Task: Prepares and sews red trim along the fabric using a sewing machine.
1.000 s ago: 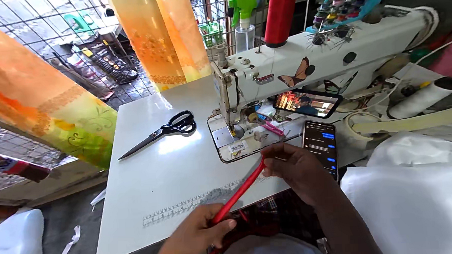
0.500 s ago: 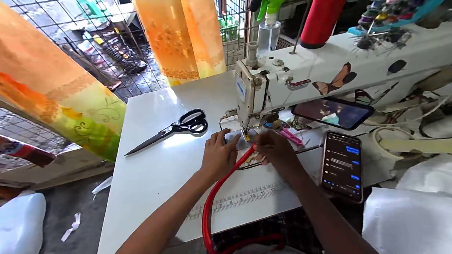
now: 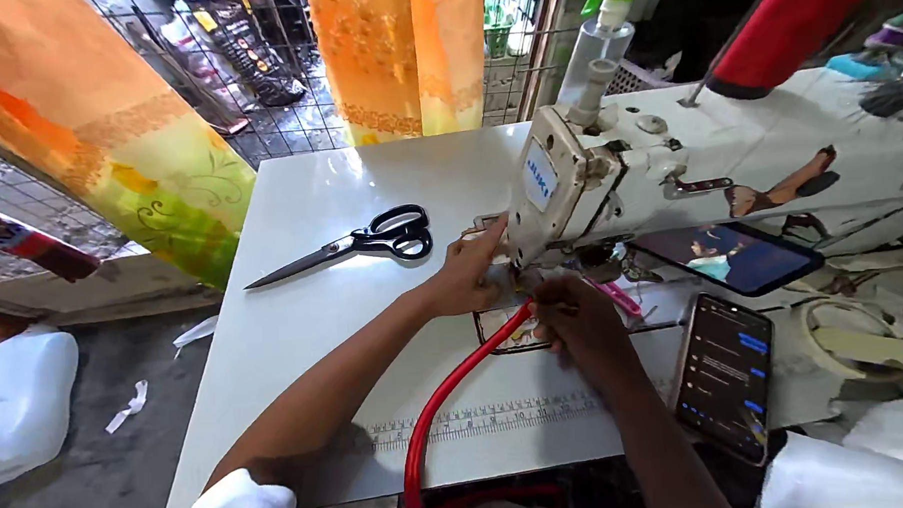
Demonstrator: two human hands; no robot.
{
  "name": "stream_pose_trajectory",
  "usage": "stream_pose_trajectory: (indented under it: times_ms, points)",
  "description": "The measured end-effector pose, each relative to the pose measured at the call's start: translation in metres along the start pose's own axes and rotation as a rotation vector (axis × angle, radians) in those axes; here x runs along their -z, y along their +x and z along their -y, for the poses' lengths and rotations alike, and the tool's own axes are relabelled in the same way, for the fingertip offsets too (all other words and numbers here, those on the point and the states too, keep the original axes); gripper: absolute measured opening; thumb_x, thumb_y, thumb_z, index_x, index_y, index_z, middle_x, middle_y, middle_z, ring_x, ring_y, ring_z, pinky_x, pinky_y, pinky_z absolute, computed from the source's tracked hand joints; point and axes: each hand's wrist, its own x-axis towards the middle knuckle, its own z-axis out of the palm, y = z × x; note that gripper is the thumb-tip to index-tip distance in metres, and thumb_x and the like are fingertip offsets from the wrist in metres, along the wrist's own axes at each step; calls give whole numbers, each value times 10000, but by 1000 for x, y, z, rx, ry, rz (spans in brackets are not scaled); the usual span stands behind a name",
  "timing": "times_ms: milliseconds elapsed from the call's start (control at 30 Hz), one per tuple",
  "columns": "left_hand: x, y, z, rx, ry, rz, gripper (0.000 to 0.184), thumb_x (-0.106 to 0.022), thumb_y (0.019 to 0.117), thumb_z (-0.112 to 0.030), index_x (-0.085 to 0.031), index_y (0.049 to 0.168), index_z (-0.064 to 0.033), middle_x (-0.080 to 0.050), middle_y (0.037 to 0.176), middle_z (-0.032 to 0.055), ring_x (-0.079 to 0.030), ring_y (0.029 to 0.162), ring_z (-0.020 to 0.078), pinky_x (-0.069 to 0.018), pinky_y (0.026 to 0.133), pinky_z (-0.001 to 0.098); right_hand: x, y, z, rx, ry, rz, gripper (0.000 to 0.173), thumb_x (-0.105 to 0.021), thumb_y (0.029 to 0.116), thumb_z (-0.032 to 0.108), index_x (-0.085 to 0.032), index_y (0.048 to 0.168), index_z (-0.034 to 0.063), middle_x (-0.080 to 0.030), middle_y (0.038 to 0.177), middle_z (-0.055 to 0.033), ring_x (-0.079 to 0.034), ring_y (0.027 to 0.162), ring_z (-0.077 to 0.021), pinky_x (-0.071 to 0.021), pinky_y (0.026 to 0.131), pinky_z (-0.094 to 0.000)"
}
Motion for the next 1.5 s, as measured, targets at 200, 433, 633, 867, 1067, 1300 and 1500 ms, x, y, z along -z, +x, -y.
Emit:
stream_pose_trajectory:
  times_ms: [200,433,633,867,1067,1300,1500]
  points:
    - [1,-32,0,26,261,57,744,-591,999,-139,-204,1623,-18,-653,1389,88,-620,1278,221,-263,1210,586,-1,-1,-2,7,9,-12,198,-657,988,80,-631,1166,-3,-690,975,-87,-655,611,-75,-557,535,-208]
    - [-9,-70,-8,27,564,-183,463,-498,1035,-303,-603,1404,-44,-647,1379,148,-520,1387,367,-325,1148,638,-2,-1,-1,1,7,-6,191,-650,998,95,-623,1165,6,-681,954,-80,-640,603,-71,-541,531,-208]
    - [-33,-62,-43,-65,203,-170,278,-543,1040,-167,-750,1154,-21,-707,1231,158,-686,1146,285,-554,986,425,-3,-2,1,16,-34,1,245,-655,1000,127,-620,1212,10,-681,1018,-92,-645,667,-84,-533,569,-232]
    - [-48,-62,-29,-200,464,-170,287,-519,1033,-179,-763,1136,-68,-735,1216,96,-675,1187,292,-530,980,465,-10,0,-26,432,-350,-305,179,-632,991,121,-741,1080,9,-716,1012,-179,-696,786,-277,-584,738,-446]
    - [-46,-62,-27,-247,537,-159,305,-493,1042,-196,-759,1111,-62,-731,1249,83,-681,1189,259,-527,968,448,-5,4,-41,553,-432,-370,217,-603,971,39,-806,1021,97,-725,1077,-159,-693,990,-354,-570,825,-519]
    - [-41,-59,-25,-261,557,-125,351,-471,1039,-202,-726,1243,-75,-733,1239,84,-678,1187,269,-524,967,449,-10,6,-45,622,-542,-353,358,-591,922,-38,-832,1025,205,-727,1202,-92,-628,1103,-409,-500,878,-582]
    - [-35,-59,-20,-309,570,-79,356,-455,1044,-207,-726,1244,-92,-704,1305,73,-651,1233,263,-501,988,468,-10,4,-43,616,-594,-336,382,-599,910,-46,-832,1041,228,-714,1235,-98,-617,1134,-408,-479,879,-589]
